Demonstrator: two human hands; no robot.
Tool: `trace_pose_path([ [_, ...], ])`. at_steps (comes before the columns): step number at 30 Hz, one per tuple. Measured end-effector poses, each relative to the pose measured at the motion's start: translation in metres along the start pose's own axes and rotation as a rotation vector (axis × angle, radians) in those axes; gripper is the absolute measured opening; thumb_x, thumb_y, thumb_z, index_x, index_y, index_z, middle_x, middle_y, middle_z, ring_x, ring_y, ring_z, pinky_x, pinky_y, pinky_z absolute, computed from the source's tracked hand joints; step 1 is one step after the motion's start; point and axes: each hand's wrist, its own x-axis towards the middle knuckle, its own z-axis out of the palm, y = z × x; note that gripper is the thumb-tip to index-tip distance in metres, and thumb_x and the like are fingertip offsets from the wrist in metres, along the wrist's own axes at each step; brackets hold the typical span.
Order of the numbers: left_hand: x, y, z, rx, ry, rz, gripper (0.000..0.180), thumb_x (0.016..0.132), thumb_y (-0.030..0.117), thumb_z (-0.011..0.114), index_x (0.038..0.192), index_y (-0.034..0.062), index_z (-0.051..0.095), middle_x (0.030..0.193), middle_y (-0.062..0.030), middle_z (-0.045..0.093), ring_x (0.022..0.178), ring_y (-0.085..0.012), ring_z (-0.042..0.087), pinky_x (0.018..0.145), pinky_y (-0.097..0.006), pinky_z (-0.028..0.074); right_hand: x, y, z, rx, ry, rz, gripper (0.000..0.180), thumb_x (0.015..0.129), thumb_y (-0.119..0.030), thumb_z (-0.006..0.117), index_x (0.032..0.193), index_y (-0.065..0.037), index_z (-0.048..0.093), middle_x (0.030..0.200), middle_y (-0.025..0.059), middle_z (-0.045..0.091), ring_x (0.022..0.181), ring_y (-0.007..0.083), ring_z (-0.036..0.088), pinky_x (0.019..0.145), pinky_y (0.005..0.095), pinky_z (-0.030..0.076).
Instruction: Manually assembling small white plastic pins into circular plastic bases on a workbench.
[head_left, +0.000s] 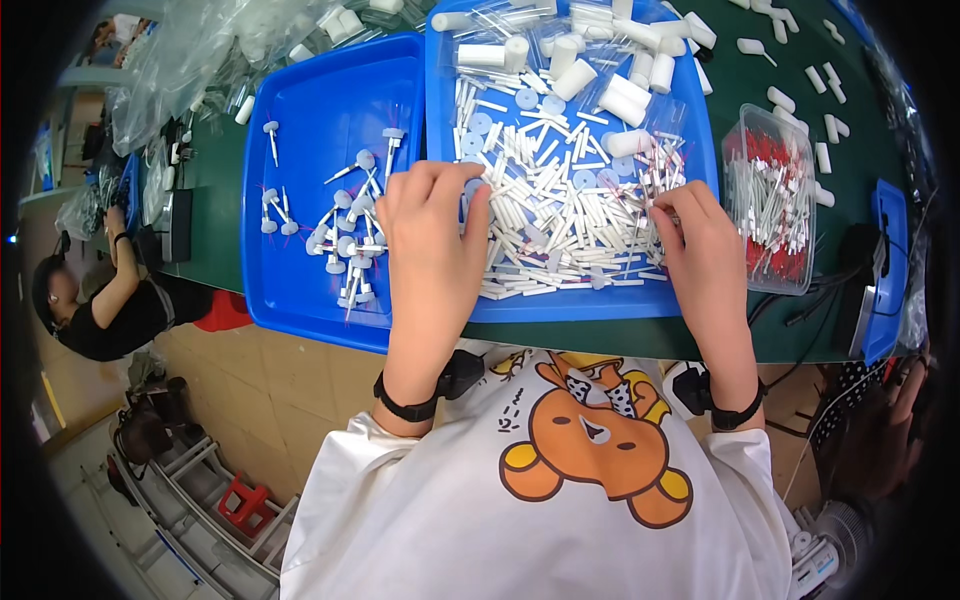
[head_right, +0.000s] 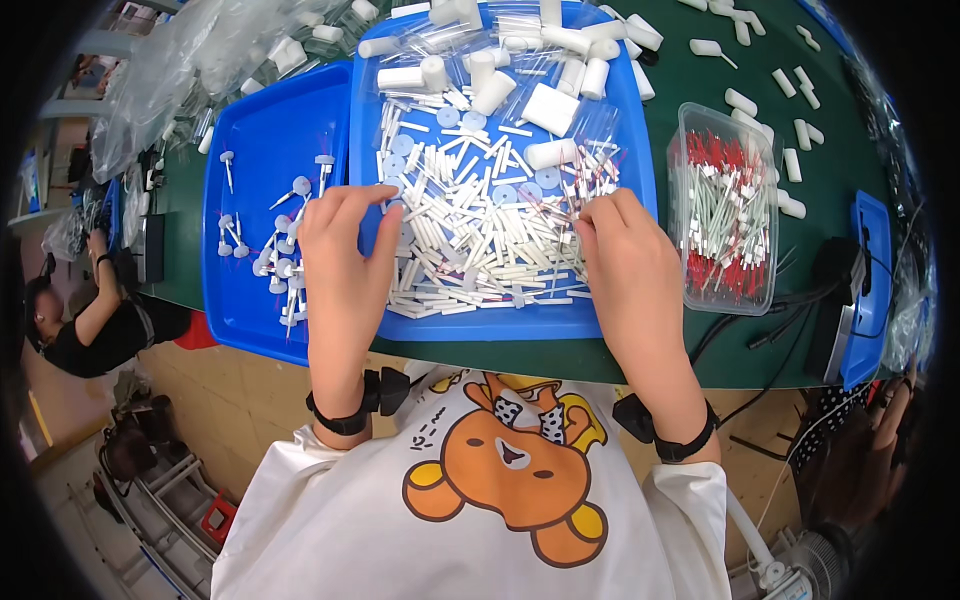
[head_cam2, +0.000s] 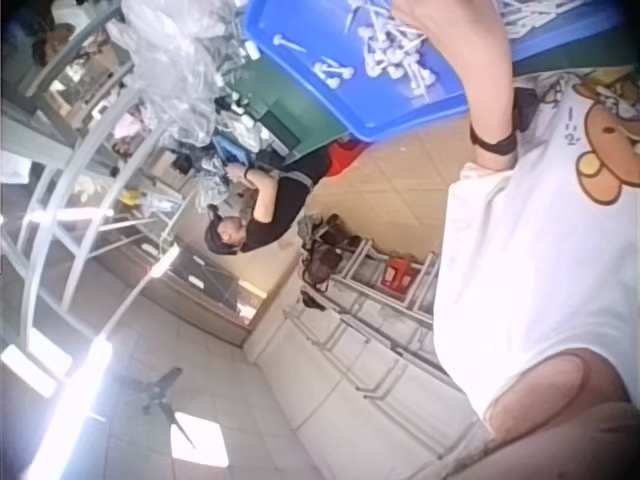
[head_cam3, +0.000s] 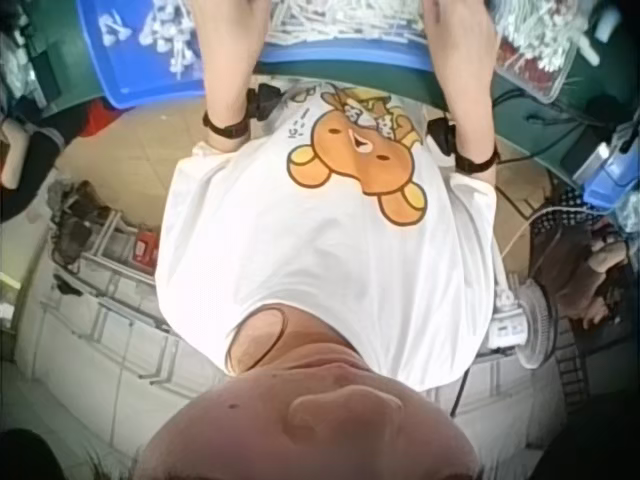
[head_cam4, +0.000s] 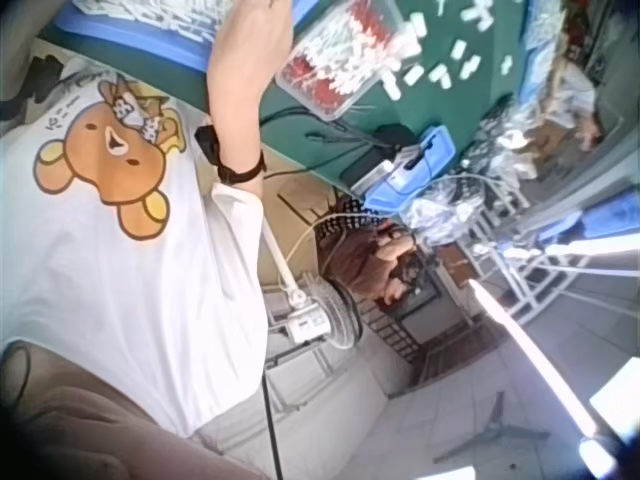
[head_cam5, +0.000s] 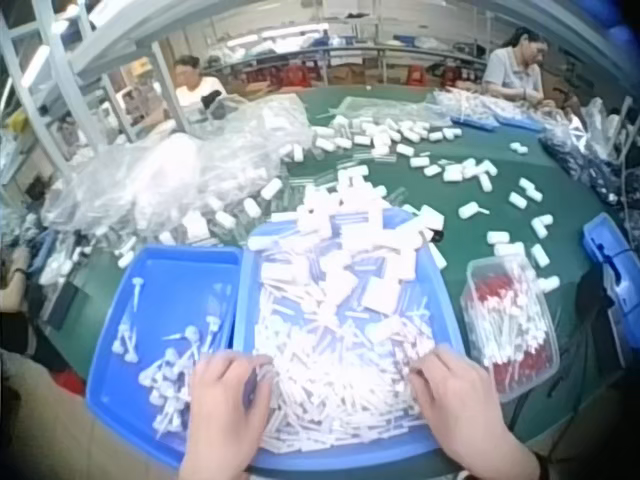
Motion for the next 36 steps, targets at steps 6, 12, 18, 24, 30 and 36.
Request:
trace_pose_path([
  [6, 0.005, -0.002, 0.012, 0.14, 0.029, -0.102, 0.022, 0.081, 0.008, 0.071, 0.103, 0.0071, 0.068, 0.102, -0.0101, 0.055, 0.097, -0.0292, 0.047, 0.088, -0.041, 0.035, 0.004, -0.001, -0.003, 0.026, -0.024, -0.07, 0.012, 0.087, -0.005, 0.065, 0.098, -0.004, 0.06, 0.091, 0.0119, 0.06, 0.08, 0.0336, 0.063, 0.068, 0.04, 0.051],
  [12, 0.006, 0.001, 0.02, 0.238, 0.068, -0.107, 0.022, 0.079, 0.008, 0.073, 0.1, 0.004, 0.069, 0.11, -0.0122, 0.05, 0.101, -0.0324, 0.043, 0.087, -0.044, 0.035, 0.005, -0.002, -0.006, 0.105, -0.104, -0.06, 0.016, 0.086, -0.003, 0.064, 0.101, -0.004, 0.059, 0.091, 0.0111, 0.061, 0.079, 0.0326, 0.064, 0.068, 0.0389, 0.051],
  [18, 0.006, -0.002, 0.021, 0.242, 0.059, -0.095, 0.022, 0.074, 0.009, 0.077, 0.094, 0.0022, 0.069, 0.111, -0.0136, 0.049, 0.104, -0.0347, 0.043, 0.088, -0.047, 0.035, 0.002, -0.002, -0.019, 0.097, -0.078, -0.11, 0.02, 0.085, 0.0, 0.063, 0.105, -0.001, 0.06, 0.092, 0.0135, 0.058, 0.087, 0.0311, 0.061, 0.074, 0.0396, 0.049],
  [24, 0.011, -0.001, 0.028, 0.23, 0.102, -0.115, 0.018, 0.075, 0.01, 0.076, 0.089, 0.0017, 0.067, 0.111, -0.0152, 0.048, 0.105, -0.0368, 0.043, 0.09, -0.047, 0.035, -0.001, -0.006, -0.042, 0.213, -0.066, -0.098, 0.018, 0.083, 0.003, 0.06, 0.101, 0.004, 0.061, 0.088, 0.0122, 0.054, 0.079, 0.0277, 0.056, 0.073, 0.0361, 0.047],
  [30, 0.011, -0.003, 0.03, 0.24, 0.112, -0.092, 0.015, 0.079, 0.011, 0.074, 0.088, 0.002, 0.066, 0.109, -0.0151, 0.048, 0.104, -0.0366, 0.043, 0.089, -0.047, 0.035, -0.002, 0.0, -0.042, 0.401, -0.018, 0.01, 0.011, 0.089, 0.0, 0.059, 0.1, 0.004, 0.06, 0.086, 0.009, 0.053, 0.074, 0.0178, 0.054, 0.068, 0.0297, 0.044],
  [36, 0.011, -0.005, 0.03, 0.201, 0.187, -0.12, 0.011, 0.086, 0.011, 0.07, 0.09, 0.0018, 0.064, 0.105, -0.013, 0.052, 0.101, -0.033, 0.048, 0.089, -0.044, 0.038, -0.002, 0.004, -0.036, 0.484, 0.05, 0.022, 0.01, 0.095, -0.003, 0.057, 0.1, 0.004, 0.06, 0.086, 0.0075, 0.057, 0.073, 0.0134, 0.054, 0.067, 0.026, 0.044],
])
